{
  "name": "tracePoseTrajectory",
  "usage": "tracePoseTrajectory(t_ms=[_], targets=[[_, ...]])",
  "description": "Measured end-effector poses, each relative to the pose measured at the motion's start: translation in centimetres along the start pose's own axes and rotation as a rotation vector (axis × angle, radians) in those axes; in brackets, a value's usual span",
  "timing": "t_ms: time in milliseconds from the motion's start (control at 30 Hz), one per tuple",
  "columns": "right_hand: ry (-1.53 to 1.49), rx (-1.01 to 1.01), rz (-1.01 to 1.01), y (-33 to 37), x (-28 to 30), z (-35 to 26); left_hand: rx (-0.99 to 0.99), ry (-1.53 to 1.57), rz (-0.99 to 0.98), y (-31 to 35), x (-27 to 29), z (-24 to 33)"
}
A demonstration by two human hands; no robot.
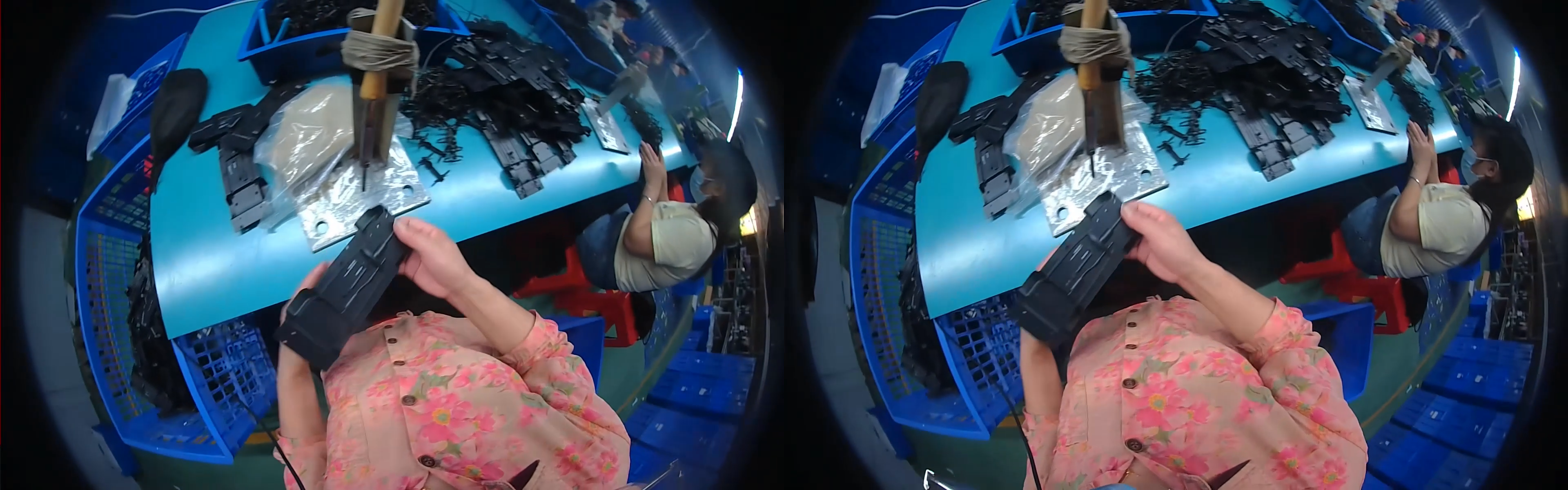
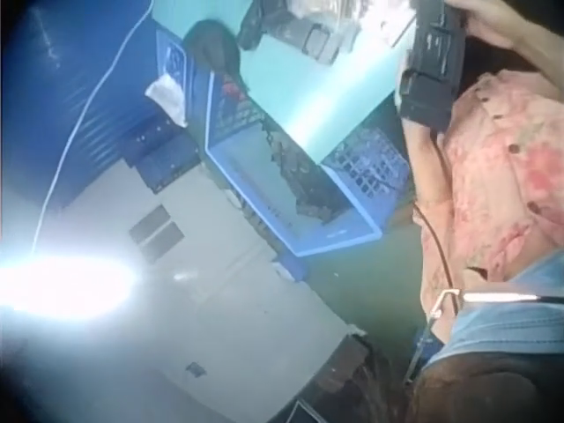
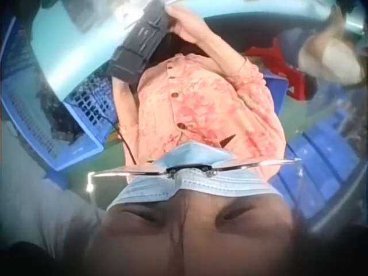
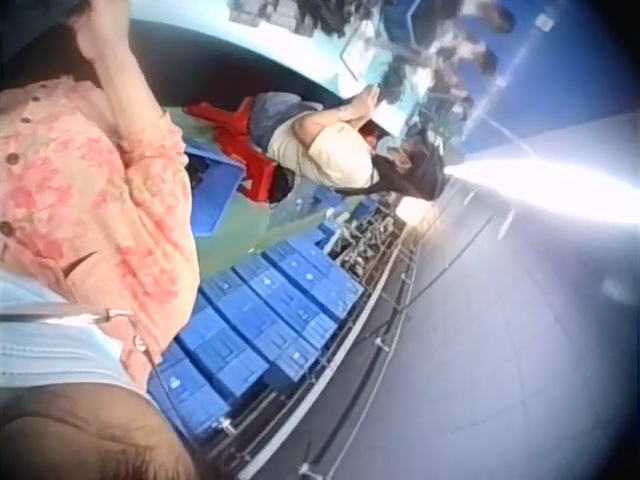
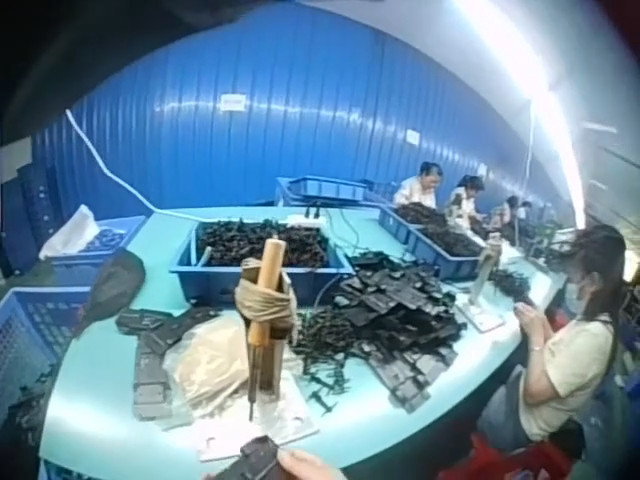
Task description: Assembling plastic components for a toy gun magazine using a manual assembly fixture.
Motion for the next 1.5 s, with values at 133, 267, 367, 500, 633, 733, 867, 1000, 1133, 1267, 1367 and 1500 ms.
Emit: tracePoseTrajectory(t_ms=[133, 267, 367, 500, 633, 733, 867, 1000, 1133, 1267, 1367, 1500], targets=[[0.600, 0.239, 0.014, 0.4, 0.2, -4.5, 0.455, 0.950, 0.272, -2.1, 1.4, 0.2], [0.858, 0.251, -0.175, 0.0, -3.4, -3.6, 0.350, 0.621, -0.072, -4.3, -1.6, 3.5], [0.995, 0.322, -0.158, -0.1, -4.1, -4.8, 0.488, 0.924, -0.049, -4.6, -4.7, 2.7], [1.539, 0.913, 0.427, 1.6, 1.1, -11.3, 0.395, 1.061, 0.343, -4.1, -2.7, 2.2], [1.877, 1.045, 0.569, 1.5, 3.1, -11.9, 0.374, 1.159, 0.369, -3.9, -2.9, 3.0], [1.885, 1.061, 0.467, 0.7, 4.4, -11.6, 0.427, 1.325, 0.333, -4.1, -4.1, 2.9], [1.508, 0.833, 0.496, 0.8, 6.2, -12.1, 0.449, 1.433, 0.303, -3.8, -4.1, 2.6], [0.820, 0.276, 0.422, 0.2, 9.2, -12.0, 0.461, 1.459, 0.275, -3.4, -4.3, 2.7], [0.522, 0.070, 0.352, 0.3, 9.7, -10.9, 0.528, 1.373, 0.314, -3.1, -4.5, 2.1], [0.969, 0.160, 0.458, 0.7, 9.5, -11.8, 0.545, 1.330, 0.315, -3.4, -4.4, 2.3], [1.278, 0.293, 0.554, 1.0, 8.0, -12.5, 0.568, 1.334, 0.329, -3.1, -4.3, 2.2], [1.257, 0.392, 0.548, 1.4, 7.1, -12.8, 0.554, 1.340, 0.324, -3.3, -4.4, 2.5]])
Point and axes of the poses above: each hand's wrist, its own y-axis away from the middle knuckle, its own x-axis out of the back of the hand, z = x × y, the point moved 7 cm from there along -y, towards the middle knuckle, and after that the axes turned 3 degrees about -x, right-handed, at the moved point
